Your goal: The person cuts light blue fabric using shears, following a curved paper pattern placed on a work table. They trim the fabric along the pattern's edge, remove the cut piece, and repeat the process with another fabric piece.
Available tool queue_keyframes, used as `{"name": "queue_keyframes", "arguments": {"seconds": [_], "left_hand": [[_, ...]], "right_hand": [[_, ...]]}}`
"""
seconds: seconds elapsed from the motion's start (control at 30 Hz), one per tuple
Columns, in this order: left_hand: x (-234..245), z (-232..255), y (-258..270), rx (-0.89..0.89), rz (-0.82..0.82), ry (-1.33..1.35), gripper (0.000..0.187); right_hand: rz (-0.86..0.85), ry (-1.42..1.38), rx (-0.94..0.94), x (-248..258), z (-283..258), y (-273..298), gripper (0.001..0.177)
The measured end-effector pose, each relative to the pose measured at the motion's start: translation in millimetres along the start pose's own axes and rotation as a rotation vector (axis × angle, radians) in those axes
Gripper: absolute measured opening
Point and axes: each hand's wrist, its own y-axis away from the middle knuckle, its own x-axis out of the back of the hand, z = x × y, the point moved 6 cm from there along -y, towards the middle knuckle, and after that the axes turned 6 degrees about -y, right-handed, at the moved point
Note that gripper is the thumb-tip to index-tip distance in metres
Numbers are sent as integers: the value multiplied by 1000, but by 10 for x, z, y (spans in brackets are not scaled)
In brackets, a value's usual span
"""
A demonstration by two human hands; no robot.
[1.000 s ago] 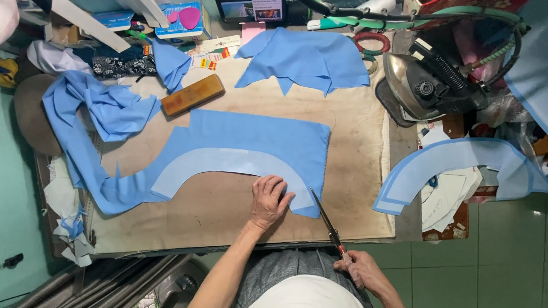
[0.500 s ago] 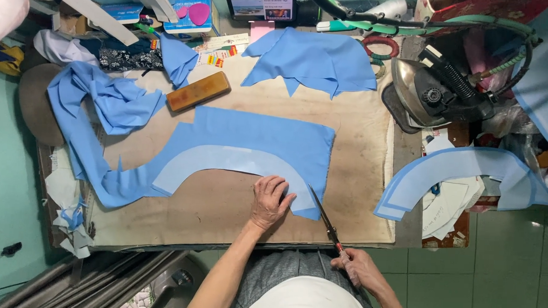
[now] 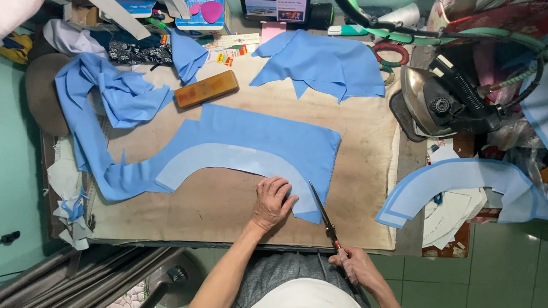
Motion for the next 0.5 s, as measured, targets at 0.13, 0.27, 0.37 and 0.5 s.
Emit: {"name": "queue_keyframes", "arguments": {"seconds": [0.13,0.27,0.37,0.5], "left_hand": [[32,10,-26,1,6,10,29],[36,14,-24,0,14,12,28],[29,10,-25,2,1,9,29],[52,8,-44,0,23,7,28]], "right_hand": [[18,430,254,-133,-200,319,28],[-25,-26,-43,41,-78,-40,50],[55,507,199,-180,-329,337,35],[54,-247,-126,144,-150,-388,57]]}}
